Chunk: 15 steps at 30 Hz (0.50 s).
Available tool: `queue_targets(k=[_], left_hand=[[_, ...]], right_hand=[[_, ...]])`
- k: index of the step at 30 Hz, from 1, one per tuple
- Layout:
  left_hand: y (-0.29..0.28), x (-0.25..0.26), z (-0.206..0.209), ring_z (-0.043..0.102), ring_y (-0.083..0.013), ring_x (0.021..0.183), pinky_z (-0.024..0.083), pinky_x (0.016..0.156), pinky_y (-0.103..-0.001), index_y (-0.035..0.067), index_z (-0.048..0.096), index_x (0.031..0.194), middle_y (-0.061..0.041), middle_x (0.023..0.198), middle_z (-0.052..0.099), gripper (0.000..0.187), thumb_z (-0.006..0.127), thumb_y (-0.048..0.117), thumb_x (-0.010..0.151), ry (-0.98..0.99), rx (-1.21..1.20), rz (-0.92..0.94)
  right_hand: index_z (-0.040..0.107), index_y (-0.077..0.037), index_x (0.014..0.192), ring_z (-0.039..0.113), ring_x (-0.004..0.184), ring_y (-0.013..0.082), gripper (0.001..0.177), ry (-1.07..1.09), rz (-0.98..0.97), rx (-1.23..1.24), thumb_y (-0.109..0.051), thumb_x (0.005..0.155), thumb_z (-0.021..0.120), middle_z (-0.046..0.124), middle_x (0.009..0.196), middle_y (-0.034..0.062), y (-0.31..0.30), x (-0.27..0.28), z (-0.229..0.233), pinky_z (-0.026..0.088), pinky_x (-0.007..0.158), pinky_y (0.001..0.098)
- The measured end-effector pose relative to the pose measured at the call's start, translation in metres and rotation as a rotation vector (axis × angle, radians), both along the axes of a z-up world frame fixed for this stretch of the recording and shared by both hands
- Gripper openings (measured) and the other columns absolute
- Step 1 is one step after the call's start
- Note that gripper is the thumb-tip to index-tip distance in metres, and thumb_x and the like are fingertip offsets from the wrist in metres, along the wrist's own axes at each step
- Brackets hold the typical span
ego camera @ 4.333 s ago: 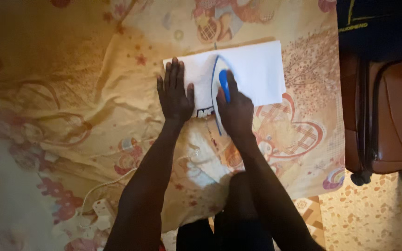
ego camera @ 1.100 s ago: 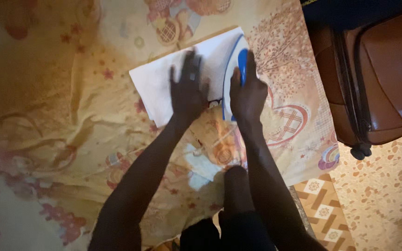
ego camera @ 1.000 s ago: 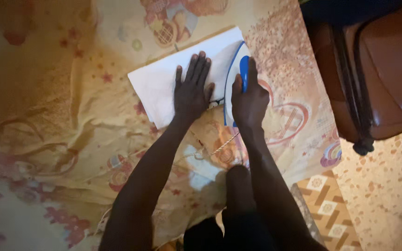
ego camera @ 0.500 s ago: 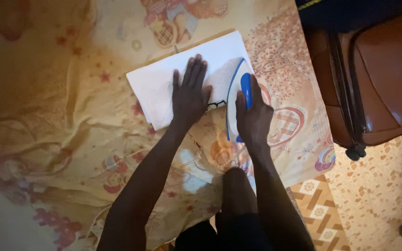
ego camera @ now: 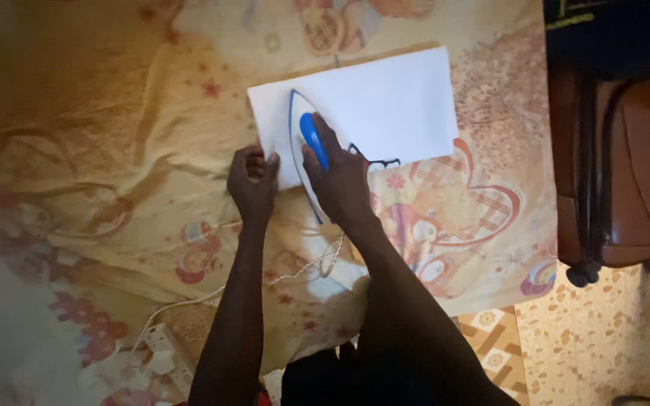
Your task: The person irons a white shirt on a bed, folds the shirt, and then places the folded shirt into a suitcase.
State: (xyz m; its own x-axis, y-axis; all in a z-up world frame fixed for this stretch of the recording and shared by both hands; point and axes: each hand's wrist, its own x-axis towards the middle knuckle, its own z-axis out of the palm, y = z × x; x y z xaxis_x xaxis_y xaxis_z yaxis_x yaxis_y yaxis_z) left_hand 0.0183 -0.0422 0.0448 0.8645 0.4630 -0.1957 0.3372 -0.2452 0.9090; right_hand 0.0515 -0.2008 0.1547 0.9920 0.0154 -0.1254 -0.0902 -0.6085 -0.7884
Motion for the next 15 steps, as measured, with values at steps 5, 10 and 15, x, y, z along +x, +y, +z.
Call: queue_targets(k=[5, 10, 15], left_hand=[[0.018, -0.005, -0.001, 0.059, -0.0078, 0.079, 0.052, 0.073, -0.024, 0.005, 0.067, 0.108, -0.001, 0.09, 0.068, 0.023, 0.08, 0.016, 0.092, -0.052, -0.187, -0.081], [0.022, -0.004, -0.01, 0.062, -0.0086, 0.084, 0.053, 0.078, -0.024, 0.003, 0.068, 0.109, -0.002, 0.094, 0.07, 0.018, 0.076, 0.011, 0.095, -0.107, -0.229, -0.155], [0.032, -0.007, -0.029, 0.066, -0.0093, 0.084, 0.058, 0.079, -0.026, 0.003, 0.067, 0.107, -0.003, 0.094, 0.069, 0.013, 0.063, 0.003, 0.095, -0.091, -0.392, -0.158]], right_hand=[[0.048, -0.022, 0.152, 0.075, 0.08, 0.0393, 0.058, 0.162, 0.012, -0.006, -0.029, 0.097, 0.066, 0.074, 0.099, 0.0231, 0.006, -0.021, 0.006, 0.057, 0.066, 0.0446], [0.05, -0.023, 0.15, 0.075, 0.08, 0.0406, 0.054, 0.174, -0.014, -0.022, -0.032, 0.098, 0.066, 0.075, 0.098, 0.0226, 0.017, 0.006, -0.004, 0.057, 0.067, 0.0448], [0.051, -0.017, 0.15, 0.07, 0.096, 0.0457, 0.053, -0.015, 0.074, -0.003, -0.031, 0.102, 0.066, 0.073, 0.106, 0.0268, 0.032, 0.016, -0.012, 0.059, 0.077, 0.0472]])
